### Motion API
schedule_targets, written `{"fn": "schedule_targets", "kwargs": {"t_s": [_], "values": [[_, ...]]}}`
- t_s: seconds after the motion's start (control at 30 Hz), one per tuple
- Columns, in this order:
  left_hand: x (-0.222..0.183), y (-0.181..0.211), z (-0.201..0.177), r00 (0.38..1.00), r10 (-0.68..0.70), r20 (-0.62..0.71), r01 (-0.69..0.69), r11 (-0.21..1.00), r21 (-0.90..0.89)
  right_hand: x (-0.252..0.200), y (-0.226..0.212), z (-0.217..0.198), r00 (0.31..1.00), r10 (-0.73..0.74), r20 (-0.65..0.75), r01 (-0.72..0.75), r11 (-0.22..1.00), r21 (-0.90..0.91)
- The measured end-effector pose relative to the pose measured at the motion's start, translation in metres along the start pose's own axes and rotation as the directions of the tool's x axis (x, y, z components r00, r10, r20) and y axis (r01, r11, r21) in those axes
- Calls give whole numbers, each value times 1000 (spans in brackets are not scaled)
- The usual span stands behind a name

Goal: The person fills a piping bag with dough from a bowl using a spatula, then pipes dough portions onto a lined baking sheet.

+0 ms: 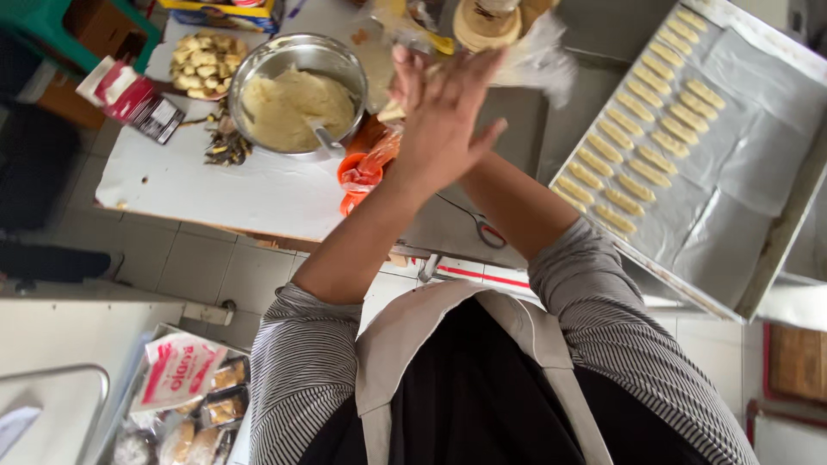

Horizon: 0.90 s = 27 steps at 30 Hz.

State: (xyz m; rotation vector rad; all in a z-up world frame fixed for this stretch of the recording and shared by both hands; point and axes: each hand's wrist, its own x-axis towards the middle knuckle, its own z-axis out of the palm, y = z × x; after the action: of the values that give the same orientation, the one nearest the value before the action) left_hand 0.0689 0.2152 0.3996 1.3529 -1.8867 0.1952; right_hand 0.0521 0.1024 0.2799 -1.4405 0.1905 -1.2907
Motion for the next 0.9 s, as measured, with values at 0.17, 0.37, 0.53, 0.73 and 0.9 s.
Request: {"fn": "schedule_targets", "kwargs": {"t_s": [0.17,0.37,0.53,0.73,0.9], "values": [[23,-93,-10,963,-72,-260,179,892,416,59,125,42,995,52,87,-83,913,400],[16,-198,-58,901,-148,-407,222,965,141,77,146,63,898,263,352,-172,948,-269],[4,-239,-95,794,-312,-521,206,946,-251,45,203,11,873,410,-265,-488,750,-446],[6,-260,-120,832,-263,-488,116,944,-310,32,213,16,466,837,-286,-879,401,-259],[23,-266,-133,857,-302,-418,127,910,-395,29,205,32,491,820,-292,-870,450,-200]]}}
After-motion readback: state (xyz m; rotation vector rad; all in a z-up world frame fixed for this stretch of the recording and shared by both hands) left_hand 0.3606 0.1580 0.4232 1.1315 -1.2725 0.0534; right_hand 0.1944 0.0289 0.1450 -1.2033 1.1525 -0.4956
